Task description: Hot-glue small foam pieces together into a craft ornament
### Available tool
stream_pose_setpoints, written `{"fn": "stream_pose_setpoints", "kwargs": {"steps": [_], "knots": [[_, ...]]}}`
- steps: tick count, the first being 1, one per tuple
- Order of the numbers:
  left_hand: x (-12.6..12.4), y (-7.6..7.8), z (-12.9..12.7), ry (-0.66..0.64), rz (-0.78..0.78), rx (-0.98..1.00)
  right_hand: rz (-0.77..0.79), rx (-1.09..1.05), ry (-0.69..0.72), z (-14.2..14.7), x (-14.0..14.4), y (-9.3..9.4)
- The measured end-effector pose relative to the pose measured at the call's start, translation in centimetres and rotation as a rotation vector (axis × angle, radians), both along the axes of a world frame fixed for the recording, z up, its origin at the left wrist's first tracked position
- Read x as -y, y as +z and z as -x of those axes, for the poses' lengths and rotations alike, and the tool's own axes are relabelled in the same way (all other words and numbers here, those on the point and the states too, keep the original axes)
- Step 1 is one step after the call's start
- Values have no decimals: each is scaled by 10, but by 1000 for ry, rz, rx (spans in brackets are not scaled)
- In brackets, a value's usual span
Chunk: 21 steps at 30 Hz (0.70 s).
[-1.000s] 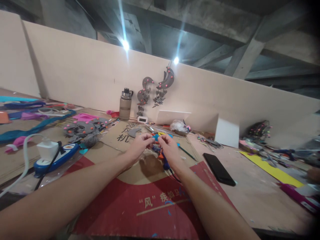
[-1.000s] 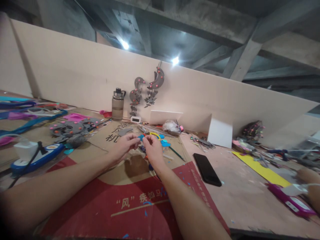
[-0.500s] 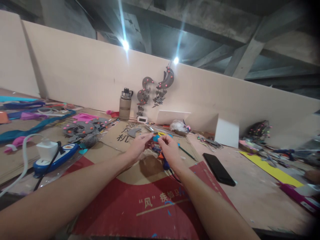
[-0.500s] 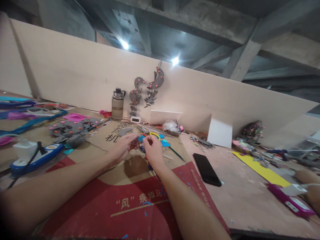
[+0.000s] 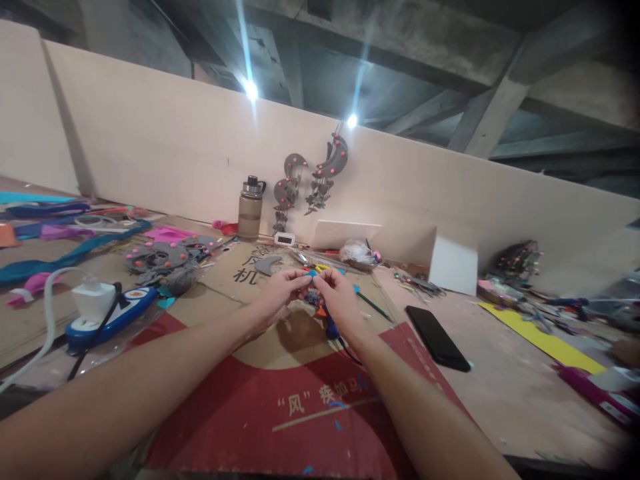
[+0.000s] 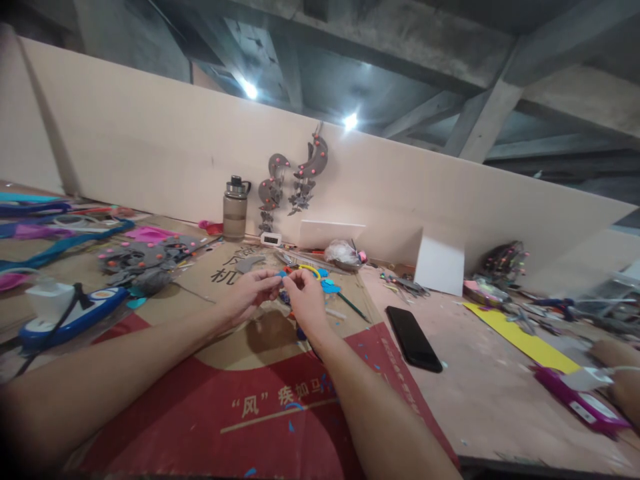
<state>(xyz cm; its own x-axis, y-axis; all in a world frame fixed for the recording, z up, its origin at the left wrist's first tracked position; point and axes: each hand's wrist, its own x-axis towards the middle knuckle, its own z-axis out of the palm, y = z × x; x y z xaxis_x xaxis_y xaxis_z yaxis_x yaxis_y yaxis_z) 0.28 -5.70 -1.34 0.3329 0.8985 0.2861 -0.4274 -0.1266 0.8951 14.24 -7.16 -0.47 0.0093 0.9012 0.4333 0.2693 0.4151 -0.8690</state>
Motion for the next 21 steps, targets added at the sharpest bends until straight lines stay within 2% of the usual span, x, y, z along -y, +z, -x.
{"fn": "stream_pose_setpoints", "kwargs": {"steps": [9, 16, 21], "knots": [[-4, 1, -1, 106, 57, 31, 72, -107, 1, -1, 1, 5], [-4, 5, 5, 312, -196, -193, 19, -81, -44, -2, 2, 9], [-5, 6, 8, 422, -298, -247, -14, -63, -73, -4, 2, 11]]}}
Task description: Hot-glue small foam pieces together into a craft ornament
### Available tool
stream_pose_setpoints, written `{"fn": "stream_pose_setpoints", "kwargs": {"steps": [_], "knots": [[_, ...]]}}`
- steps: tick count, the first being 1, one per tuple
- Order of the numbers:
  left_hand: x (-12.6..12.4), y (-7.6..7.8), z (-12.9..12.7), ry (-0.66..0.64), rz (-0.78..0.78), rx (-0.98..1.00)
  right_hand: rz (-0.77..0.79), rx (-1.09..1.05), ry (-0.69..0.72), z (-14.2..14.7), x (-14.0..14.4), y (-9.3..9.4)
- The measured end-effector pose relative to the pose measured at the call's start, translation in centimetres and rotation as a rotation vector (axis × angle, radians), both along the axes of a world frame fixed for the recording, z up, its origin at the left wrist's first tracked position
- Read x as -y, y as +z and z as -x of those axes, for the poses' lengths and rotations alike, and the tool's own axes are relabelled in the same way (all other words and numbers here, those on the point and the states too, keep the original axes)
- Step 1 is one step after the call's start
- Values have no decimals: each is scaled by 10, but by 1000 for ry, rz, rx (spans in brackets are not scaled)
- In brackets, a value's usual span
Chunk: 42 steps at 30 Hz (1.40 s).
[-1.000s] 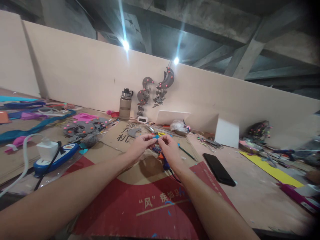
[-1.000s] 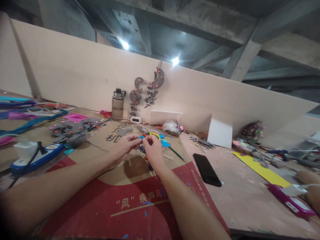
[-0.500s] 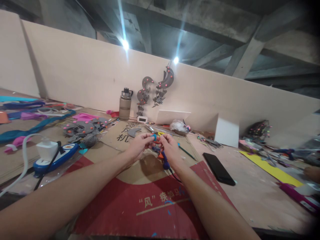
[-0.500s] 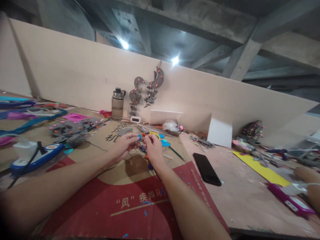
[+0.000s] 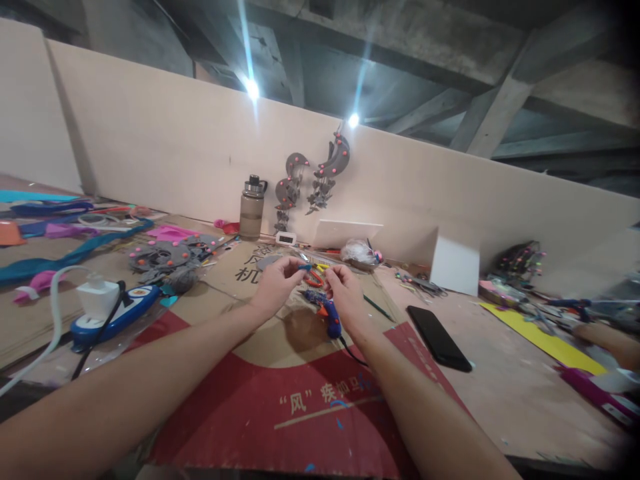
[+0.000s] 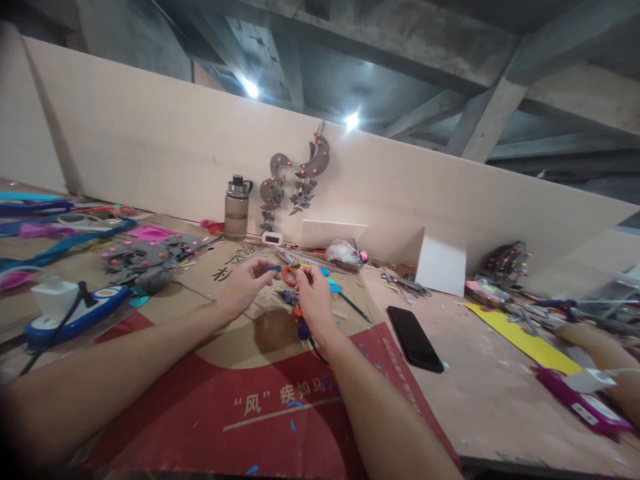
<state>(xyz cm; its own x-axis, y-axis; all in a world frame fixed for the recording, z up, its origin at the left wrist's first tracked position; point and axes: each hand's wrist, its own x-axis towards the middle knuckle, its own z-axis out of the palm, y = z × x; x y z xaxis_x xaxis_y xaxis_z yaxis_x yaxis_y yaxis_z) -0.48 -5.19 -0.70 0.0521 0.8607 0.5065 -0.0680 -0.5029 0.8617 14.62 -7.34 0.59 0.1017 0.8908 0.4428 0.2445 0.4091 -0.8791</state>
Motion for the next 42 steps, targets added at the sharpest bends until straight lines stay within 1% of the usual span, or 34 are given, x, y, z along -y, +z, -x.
{"fn": "stream_pose_setpoints", "kwargs": {"steps": [4, 8, 11, 13, 16, 19, 21, 24, 28, 30, 32, 34, 37, 40, 42], "knots": [[2, 2, 5, 52, -176, -34, -65, 49, -16, 0, 2, 1], [8, 13, 12, 176, -416, -182, -149, 106, -7, 4, 5, 0], [10, 18, 16, 263, -534, -248, -132, 89, 52, 8, 9, -1], [9, 18, 17, 287, -553, -266, -88, 70, 109, 10, 11, -1], [8, 15, 16, 268, -513, -283, -22, 63, 192, 12, 12, -2], [9, 12, 14, 189, -484, -279, 8, 65, 223, 13, 10, -4], [9, 9, 11, 134, -449, -256, 17, 79, 202, 12, 9, -4], [8, 5, 6, 50, -333, -178, 20, 97, 136, 11, 8, -3], [8, 4, 1, -163, -135, 17, 27, 116, 56, 9, 8, -2], [9, 5, 0, -238, -54, 22, 33, 139, 47, 8, 8, -1], [8, 5, 0, -244, -6, -9, 31, 157, 51, 7, 9, -1], [5, 4, 0, -234, 27, 4, 18, 156, 56, 8, 10, -1], [0, 0, -2, -295, 107, 93, 8, 131, 73, 8, 10, -1], [-3, -1, -3, -372, 200, 196, 25, 103, 124, 8, 8, -2], [-2, 0, -3, -385, 245, 246, 30, 87, 138, 8, 6, -4]]}}
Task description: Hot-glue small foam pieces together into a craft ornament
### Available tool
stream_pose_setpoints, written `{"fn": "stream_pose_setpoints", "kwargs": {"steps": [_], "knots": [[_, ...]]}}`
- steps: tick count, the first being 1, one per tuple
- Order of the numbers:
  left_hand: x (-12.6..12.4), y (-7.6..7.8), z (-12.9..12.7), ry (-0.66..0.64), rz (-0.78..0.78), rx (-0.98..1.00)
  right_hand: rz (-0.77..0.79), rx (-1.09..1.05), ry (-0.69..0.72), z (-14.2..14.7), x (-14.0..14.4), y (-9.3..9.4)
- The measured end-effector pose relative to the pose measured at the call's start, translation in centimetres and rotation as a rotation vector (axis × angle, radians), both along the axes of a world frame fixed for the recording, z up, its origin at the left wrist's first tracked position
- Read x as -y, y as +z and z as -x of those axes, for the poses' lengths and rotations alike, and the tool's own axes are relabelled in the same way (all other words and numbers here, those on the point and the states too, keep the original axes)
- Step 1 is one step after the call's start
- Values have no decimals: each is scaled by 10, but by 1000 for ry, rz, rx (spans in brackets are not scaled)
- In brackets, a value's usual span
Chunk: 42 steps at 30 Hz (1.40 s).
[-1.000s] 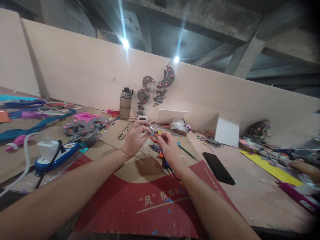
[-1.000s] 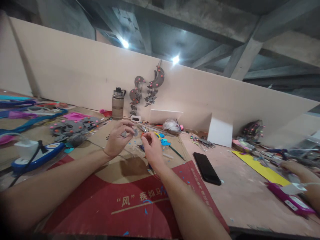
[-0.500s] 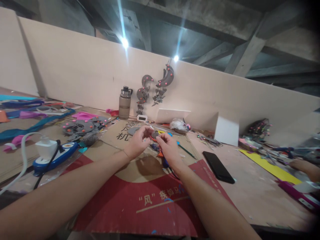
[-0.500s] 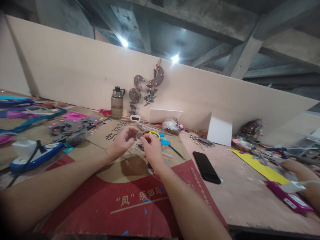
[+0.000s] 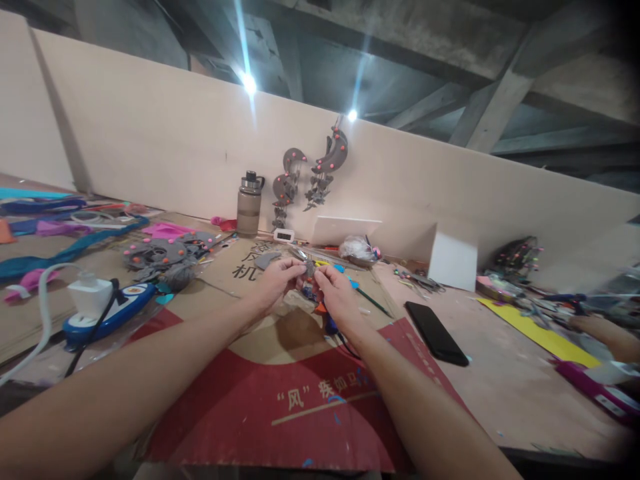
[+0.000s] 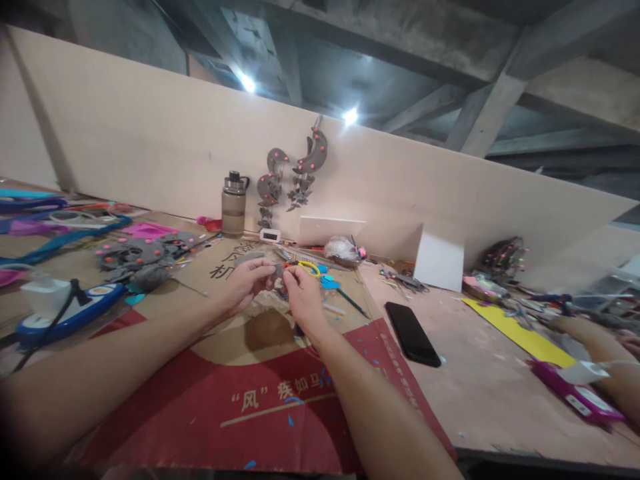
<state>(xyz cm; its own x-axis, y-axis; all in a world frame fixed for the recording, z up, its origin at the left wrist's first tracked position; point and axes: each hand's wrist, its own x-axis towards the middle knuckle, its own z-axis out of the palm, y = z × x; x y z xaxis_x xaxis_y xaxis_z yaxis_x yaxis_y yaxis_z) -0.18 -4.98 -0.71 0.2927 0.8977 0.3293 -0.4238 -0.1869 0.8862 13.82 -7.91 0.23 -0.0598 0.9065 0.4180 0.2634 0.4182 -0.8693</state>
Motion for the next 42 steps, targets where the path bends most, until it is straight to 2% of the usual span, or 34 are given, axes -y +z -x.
{"fn": "stream_pose_setpoints", "kwargs": {"steps": [4, 7, 10, 12, 17, 19, 22, 27, 31, 36, 39, 42], "knots": [[1, 3, 1, -8, 92, 48, -122, 12, -80, -2, -3, -2], [1, 2, 0, -19, 128, 57, -263, 109, -115, -4, -1, -1], [0, 0, -2, -28, 123, 52, -330, 199, -111, -5, 1, 1], [1, -1, -2, -37, 112, 58, -326, 218, -125, -6, 0, 2], [2, -3, -3, -69, 72, 35, -164, 116, -133, -6, -6, -2], [2, -3, -3, -54, 51, 29, -151, 86, -138, -6, -6, -2], [5, -2, -3, -52, 44, 70, -259, 137, -193, -6, -2, -1], [9, 1, -4, -144, 48, 145, -508, 327, -202, -8, 5, 2], [3, -2, -3, -51, 62, 138, -503, 360, -196, -12, 1, 4], [-12, -2, 8, 103, 116, 218, -446, 242, -310, -27, -11, 14], [-23, 3, 18, 192, 155, 262, -354, 180, -371, -35, -17, 18], [-32, 10, 29, 277, 215, 328, -217, 127, -371, -40, -26, 18]]}}
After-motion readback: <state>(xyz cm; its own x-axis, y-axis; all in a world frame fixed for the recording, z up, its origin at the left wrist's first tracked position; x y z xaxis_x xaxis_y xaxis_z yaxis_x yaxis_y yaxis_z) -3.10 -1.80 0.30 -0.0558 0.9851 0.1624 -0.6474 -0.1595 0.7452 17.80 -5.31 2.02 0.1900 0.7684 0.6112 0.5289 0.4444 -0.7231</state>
